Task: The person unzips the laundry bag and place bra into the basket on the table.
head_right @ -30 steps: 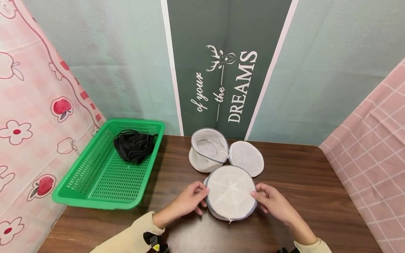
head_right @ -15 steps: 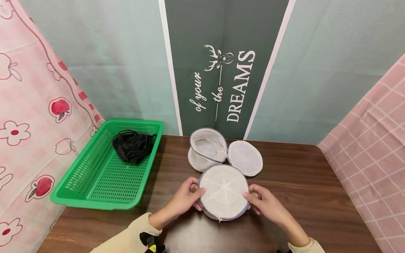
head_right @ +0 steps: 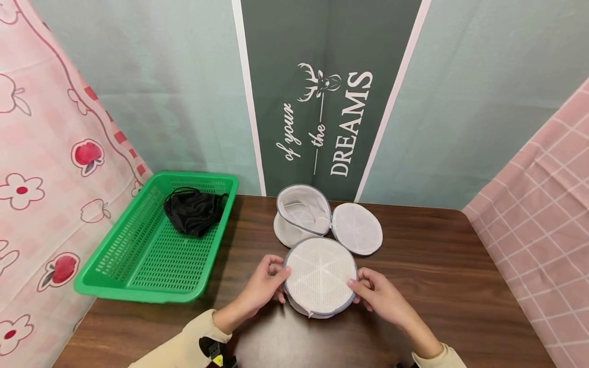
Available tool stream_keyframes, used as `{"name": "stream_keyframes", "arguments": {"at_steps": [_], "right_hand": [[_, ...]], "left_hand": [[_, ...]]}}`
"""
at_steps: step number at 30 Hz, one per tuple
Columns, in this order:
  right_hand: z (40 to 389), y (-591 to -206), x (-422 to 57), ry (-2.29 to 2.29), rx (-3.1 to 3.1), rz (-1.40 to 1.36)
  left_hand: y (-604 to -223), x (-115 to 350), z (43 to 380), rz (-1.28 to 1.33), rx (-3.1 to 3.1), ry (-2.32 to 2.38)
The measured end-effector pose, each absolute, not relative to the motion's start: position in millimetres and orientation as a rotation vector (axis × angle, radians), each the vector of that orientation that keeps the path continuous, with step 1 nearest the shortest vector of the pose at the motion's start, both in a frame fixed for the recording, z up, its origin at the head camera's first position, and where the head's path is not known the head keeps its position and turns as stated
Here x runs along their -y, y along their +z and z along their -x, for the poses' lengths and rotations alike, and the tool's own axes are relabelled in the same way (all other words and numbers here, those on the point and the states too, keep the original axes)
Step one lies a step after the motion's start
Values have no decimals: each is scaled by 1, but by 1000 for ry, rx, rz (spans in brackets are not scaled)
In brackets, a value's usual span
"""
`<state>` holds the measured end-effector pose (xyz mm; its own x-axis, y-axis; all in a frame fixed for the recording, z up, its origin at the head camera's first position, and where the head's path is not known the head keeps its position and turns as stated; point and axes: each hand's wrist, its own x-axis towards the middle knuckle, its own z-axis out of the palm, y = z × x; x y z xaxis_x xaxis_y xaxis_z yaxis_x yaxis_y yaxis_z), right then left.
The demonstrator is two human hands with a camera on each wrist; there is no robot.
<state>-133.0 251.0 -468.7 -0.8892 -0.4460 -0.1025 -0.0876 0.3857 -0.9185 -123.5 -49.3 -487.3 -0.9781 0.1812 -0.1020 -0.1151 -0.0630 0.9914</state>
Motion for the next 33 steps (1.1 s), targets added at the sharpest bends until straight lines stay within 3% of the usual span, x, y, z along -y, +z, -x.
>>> {"name": "stream_keyframes", "arguments": {"at_steps": [7, 33], "right_hand": [[132, -468, -248, -1434, -2374, 372], [128, -466, -240, -1393, -2481, 290]], "left_hand": [[-488, 52, 115, 26, -1836, 2091], [-489, 44, 101, -108, -1727, 1837]]}}
